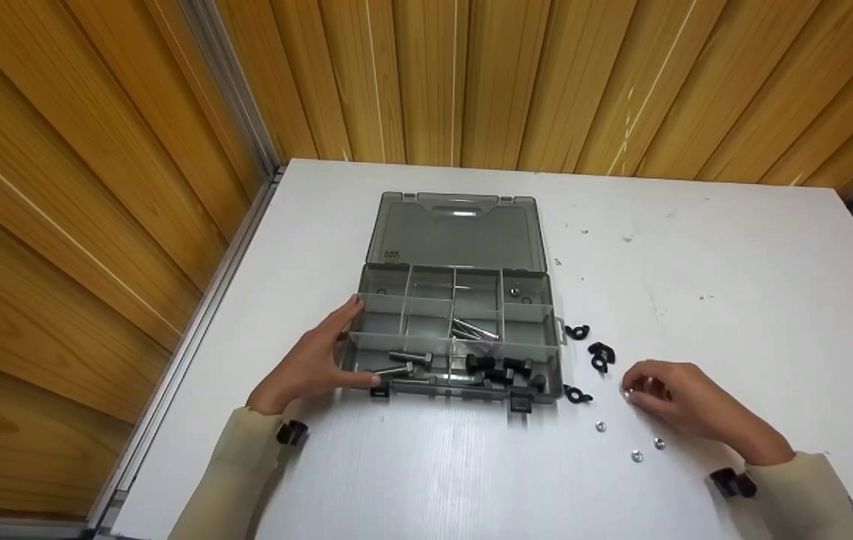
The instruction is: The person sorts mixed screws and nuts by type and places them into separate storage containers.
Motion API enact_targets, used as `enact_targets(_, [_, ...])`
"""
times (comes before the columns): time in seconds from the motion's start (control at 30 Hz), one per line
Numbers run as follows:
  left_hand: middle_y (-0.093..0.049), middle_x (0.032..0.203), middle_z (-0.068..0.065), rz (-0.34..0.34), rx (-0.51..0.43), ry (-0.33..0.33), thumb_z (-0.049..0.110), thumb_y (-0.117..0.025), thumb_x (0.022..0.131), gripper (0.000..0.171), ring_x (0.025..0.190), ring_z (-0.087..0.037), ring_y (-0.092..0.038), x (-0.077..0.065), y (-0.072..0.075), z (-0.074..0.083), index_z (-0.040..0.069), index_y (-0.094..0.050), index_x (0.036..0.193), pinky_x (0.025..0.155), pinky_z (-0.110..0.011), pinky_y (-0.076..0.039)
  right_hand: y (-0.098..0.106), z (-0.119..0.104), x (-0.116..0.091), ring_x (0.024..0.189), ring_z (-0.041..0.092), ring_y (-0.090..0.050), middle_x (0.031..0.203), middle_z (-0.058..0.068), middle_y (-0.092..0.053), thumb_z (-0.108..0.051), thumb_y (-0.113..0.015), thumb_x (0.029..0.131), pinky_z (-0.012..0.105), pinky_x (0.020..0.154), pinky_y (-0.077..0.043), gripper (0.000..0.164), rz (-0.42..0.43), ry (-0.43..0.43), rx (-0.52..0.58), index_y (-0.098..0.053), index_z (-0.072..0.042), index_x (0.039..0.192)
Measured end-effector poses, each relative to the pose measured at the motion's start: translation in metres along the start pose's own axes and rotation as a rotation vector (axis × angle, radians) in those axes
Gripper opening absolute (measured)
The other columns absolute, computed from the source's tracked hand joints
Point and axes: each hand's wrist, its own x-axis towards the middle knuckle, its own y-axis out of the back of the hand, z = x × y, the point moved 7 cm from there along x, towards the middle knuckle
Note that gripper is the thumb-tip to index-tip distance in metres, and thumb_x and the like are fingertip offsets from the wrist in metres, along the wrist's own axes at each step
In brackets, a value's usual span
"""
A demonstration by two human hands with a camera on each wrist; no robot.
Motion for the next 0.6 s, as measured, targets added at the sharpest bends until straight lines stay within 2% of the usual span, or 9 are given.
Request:
enact_targets(0.1, [-0.012,0.172,0.004,-0.001,0.006,0.008,0.055,-0.092,0.071,0.125,0.148,-0.032,-0.038,0.0,0.0,0.0,0.022,-0.018,0.167,0.116,-0.053,-0.037,0.006,-0.005,0.005,0.073,0.002,-0.058,0.085,-0.012,-0.066,0.003,-0.073,0.088,0.022,0.061,-0.05,0.023,0.035,0.026,0.005,-0.071,-0.018,0.097])
enact_targets(0.27, [-0.012,0.172,0.005,-0.002,0.009,0.024,0.056,-0.092,0.07,0.126,0.148,-0.031,-0.037,0.0,0.0,-0.001,0.023,-0.018,0.167,0.117,-0.054,-0.036,0.018,-0.024,0.018,0.071,0.002,-0.059,0.088,-0.007,-0.071,0.009,-0.075,0.085,0.022,0.059,-0.049,0.026,0.109,0.146,-0.029,-0.073,-0.015,0.095])
enact_targets(0.37, [-0.012,0.172,0.003,0.0,0.007,0.014,0.055,-0.092,0.07,0.126,0.148,-0.032,-0.037,0.0,0.0,0.0,0.021,-0.018,0.167,0.117,-0.055,-0.035,0.024,-0.037,0.029,0.07,0.003,-0.059,0.09,-0.003,-0.073,0.012,-0.075,0.083,0.021,0.057,-0.049,0.028,0.142,0.215,-0.045,-0.075,-0.013,0.095])
enact_targets(0.6, [-0.013,0.172,0.002,0.004,0.009,0.004,0.056,-0.092,0.07,0.126,0.149,-0.032,-0.036,0.0,0.0,0.0,0.022,-0.018,0.167,0.117,-0.054,-0.035,0.036,-0.063,0.06,0.069,0.002,-0.059,0.093,-0.003,-0.072,0.017,-0.072,0.081,0.027,0.055,-0.052,0.033,0.194,0.31,-0.063,-0.074,-0.01,0.099])
